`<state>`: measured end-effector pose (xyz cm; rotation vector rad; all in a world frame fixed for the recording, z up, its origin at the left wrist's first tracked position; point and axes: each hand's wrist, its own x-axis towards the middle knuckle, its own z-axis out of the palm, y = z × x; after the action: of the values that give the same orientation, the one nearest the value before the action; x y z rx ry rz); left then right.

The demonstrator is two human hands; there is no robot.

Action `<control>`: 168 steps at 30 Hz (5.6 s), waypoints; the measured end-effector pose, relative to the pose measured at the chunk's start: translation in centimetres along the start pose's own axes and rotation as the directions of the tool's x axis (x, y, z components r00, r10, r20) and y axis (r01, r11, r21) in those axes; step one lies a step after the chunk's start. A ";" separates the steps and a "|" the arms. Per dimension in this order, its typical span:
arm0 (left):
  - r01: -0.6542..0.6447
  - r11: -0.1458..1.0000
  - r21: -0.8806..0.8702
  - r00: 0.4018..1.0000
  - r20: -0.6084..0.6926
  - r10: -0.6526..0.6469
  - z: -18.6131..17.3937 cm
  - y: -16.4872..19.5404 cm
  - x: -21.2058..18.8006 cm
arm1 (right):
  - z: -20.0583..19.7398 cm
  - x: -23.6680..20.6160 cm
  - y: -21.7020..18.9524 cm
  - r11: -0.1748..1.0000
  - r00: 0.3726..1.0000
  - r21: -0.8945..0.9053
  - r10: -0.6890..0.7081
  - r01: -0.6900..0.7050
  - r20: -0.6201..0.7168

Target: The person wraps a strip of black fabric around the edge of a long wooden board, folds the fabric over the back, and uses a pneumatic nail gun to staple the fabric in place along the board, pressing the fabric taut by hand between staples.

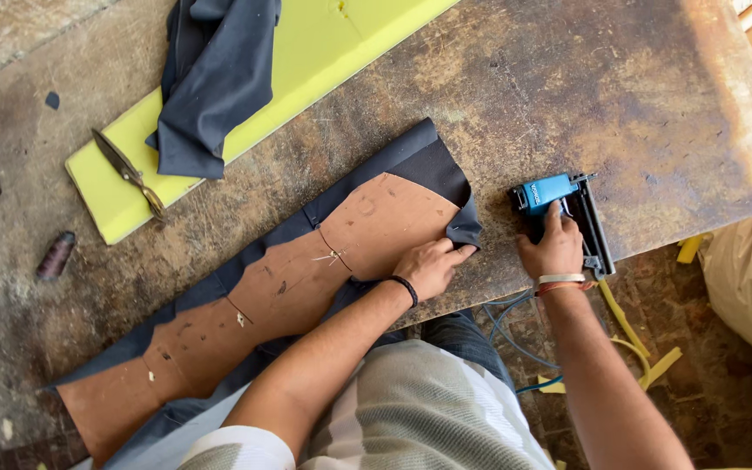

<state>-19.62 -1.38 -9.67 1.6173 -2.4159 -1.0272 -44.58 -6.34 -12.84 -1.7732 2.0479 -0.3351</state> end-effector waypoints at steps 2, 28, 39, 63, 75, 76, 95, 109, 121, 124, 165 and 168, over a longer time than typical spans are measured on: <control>-0.048 0.997 -0.061 0.988 -0.146 0.039 0.2 -0.3 0.0 | -0.4 -0.9 -1.3 0.994 0.986 -0.033 -0.106 0.102 -0.129; 0.552 0.641 -0.533 0.101 -0.721 -0.686 6.5 -15.5 -38.7 | 6.8 -17.9 -25.4 0.651 0.611 0.356 -0.756 0.670 0.233; 0.504 0.654 -0.565 0.037 -0.742 -0.670 10.4 -20.7 -55.2 | 12.8 -32.7 -36.7 0.676 0.502 0.432 -0.735 0.598 0.455; 0.624 -0.020 -0.782 -0.128 -0.077 -0.989 0.2 -28.7 -61.0 | 14.1 -22.2 -35.9 0.414 0.411 -0.163 -0.626 0.895 0.663; 0.799 0.374 -0.471 0.405 -0.039 -0.914 -2.5 -25.5 -47.1 | 15.2 -9.2 -23.7 0.868 0.865 -0.093 -0.495 0.488 -0.075; 0.800 0.400 -0.447 0.400 -0.100 -0.911 -3.2 -26.3 -47.2 | 15.4 -10.4 -24.1 0.840 0.841 -0.111 -0.539 0.531 -0.049; 0.593 0.791 -0.146 0.804 0.150 -0.575 -13.8 -37.8 -38.3 | 19.0 -25.6 -33.7 0.493 0.839 0.679 0.306 -0.544 0.449; 0.197 0.959 -0.206 0.733 -0.619 -0.283 -16.1 -16.0 -23.3 | 10.3 -4.9 -31.2 0.501 0.994 0.862 -0.028 -0.079 0.107; 0.220 0.975 0.017 0.793 -0.585 -0.168 -13.5 -9.9 -24.1 | 3.1 -20.1 -32.9 0.724 0.839 0.626 -0.506 0.288 0.200; 0.099 0.987 0.126 0.727 -0.687 0.015 -13.5 -10.9 -27.7 | 2.9 -22.0 -34.2 0.738 0.862 0.586 -0.490 0.333 0.128; -0.223 0.612 -0.759 0.962 -0.273 0.012 -12.1 -16.9 -20.2 | 14.5 -18.6 -38.4 0.651 0.917 0.745 0.372 -0.147 -0.143; -0.226 0.585 -0.779 0.950 -0.309 -0.044 -10.7 -15.7 -21.7 | 14.5 -18.5 -37.6 0.453 0.930 0.881 0.249 0.136 -0.272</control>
<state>6.93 8.07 -3.42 1.1553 -1.4167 -1.4360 -2.79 6.93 -6.55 -0.9622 1.5591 -1.5226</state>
